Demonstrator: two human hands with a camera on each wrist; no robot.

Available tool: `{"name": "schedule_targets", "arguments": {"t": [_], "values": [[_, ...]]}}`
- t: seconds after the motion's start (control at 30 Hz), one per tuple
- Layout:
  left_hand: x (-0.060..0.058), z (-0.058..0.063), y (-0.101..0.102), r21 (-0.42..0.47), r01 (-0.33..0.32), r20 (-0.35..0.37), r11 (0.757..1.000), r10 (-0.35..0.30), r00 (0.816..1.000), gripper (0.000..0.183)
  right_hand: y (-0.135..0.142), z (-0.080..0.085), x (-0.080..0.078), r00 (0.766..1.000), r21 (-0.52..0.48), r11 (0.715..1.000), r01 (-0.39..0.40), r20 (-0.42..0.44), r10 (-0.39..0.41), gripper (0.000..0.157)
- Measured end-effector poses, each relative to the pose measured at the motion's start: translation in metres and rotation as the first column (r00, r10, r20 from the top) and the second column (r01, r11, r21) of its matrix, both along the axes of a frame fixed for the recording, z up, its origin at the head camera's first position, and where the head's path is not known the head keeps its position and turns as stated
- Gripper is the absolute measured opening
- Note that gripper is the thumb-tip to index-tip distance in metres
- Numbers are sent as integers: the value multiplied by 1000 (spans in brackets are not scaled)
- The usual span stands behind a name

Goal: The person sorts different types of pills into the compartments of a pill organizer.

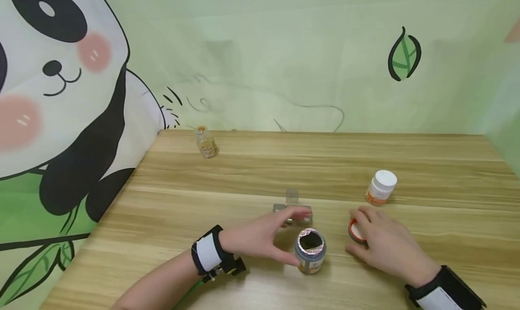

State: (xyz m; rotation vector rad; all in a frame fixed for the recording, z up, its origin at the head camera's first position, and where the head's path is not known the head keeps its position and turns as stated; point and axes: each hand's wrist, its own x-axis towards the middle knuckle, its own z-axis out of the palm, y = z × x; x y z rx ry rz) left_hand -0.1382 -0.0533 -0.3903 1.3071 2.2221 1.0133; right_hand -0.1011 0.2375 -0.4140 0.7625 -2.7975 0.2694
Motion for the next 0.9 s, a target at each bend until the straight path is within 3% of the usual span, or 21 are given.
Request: {"name": "schedule_targets", "arguments": {"t": [0.37,0.6,0.77,0.9], "values": [[6,-6,14,-48,52,28,998,-50,998,81,-5,0,-5,999,44,999,-25,28,24,56],[5,-5,17,-47,78,-35,996,-80,996,67,-3,1,-8,998,61,997,-37,51,34,49],[5,-6,17,-59,76,-51,995,-79,996,64,0,1,-11,994,17,999,-47,103,45,48],[4,-6,17,-65,79,-55,995,-83,995,63,2,11,-12,978,-107,994,-32,203,53,51]]}}
